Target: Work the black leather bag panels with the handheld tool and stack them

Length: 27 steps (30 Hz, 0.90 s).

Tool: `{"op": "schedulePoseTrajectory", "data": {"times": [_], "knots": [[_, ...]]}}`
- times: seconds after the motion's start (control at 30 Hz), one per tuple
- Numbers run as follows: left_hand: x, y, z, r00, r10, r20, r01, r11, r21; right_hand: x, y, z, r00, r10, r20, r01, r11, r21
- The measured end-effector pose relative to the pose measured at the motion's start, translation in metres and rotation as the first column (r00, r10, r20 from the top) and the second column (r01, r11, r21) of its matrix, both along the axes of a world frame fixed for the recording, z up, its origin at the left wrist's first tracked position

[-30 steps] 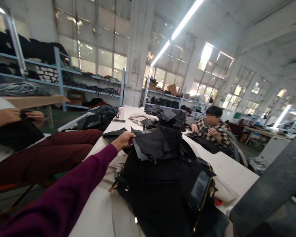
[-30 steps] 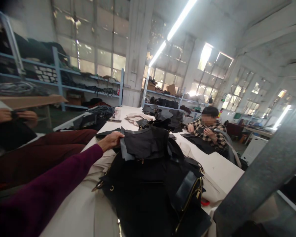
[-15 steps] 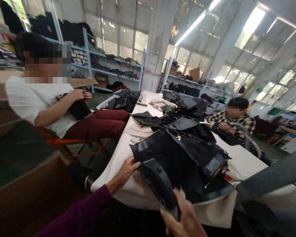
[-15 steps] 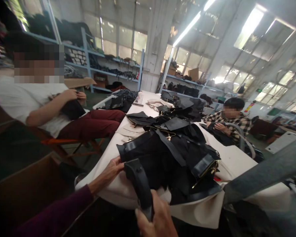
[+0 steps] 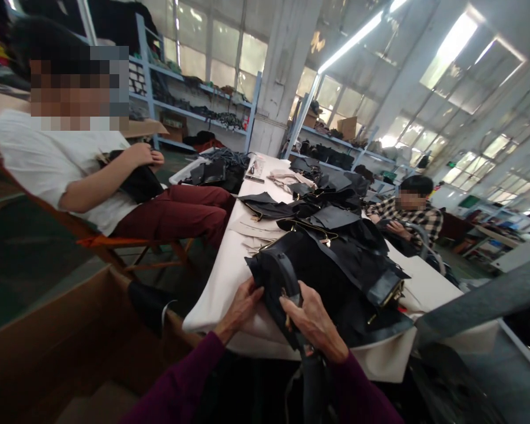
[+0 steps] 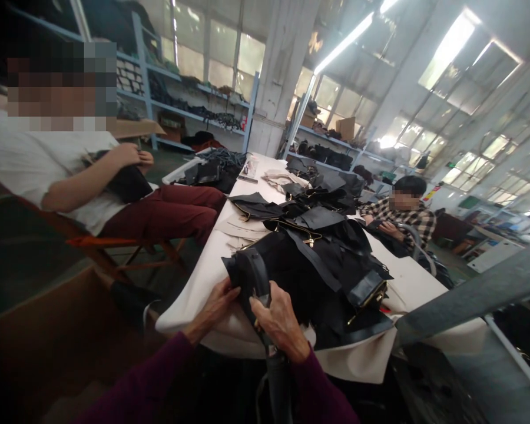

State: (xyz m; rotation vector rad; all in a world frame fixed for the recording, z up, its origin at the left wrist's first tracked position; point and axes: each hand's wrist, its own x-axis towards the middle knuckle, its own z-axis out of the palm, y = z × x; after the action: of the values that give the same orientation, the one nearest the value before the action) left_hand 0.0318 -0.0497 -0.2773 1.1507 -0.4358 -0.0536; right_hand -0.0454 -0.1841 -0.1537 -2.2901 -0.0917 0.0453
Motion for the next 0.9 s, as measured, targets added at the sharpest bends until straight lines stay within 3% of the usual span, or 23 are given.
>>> {"op": "schedulePoseTrajectory", "data": {"times": [0.2, 0.4, 0.57, 0.67, 0.9], "knots": [[0.0, 0.004, 0.003, 1.0, -0.011, 0.0, 0.011, 0.995, 0.095, -0.033, -0.001, -0.009, 0.997, -0.067, 0.042, 0.07, 0.993, -0.091], [-0.003, -0.001, 0.0, 0.998, -0.064, 0.0, 0.062, 0.97, 0.234, 0.006, -0.001, -0.002, 0.992, -0.107, 0.071, 0.109, 0.994, -0.022], [-0.002, -0.004, 0.003, 0.997, -0.078, 0.017, 0.068, 0.943, 0.325, 0.0, -0.036, 0.01, 0.973, -0.206, 0.1, 0.205, 0.979, 0.018], [-0.002, -0.005, 0.006, 0.997, -0.076, 0.023, 0.063, 0.935, 0.349, -0.02, -0.06, 0.005, 0.957, -0.275, 0.091, 0.273, 0.961, 0.035], [-0.001, -0.013, 0.005, 0.994, 0.074, -0.081, -0.035, 0.914, 0.404, -0.042, -0.1, -0.008, 0.927, -0.362, 0.093, 0.353, 0.93, 0.106]]}}
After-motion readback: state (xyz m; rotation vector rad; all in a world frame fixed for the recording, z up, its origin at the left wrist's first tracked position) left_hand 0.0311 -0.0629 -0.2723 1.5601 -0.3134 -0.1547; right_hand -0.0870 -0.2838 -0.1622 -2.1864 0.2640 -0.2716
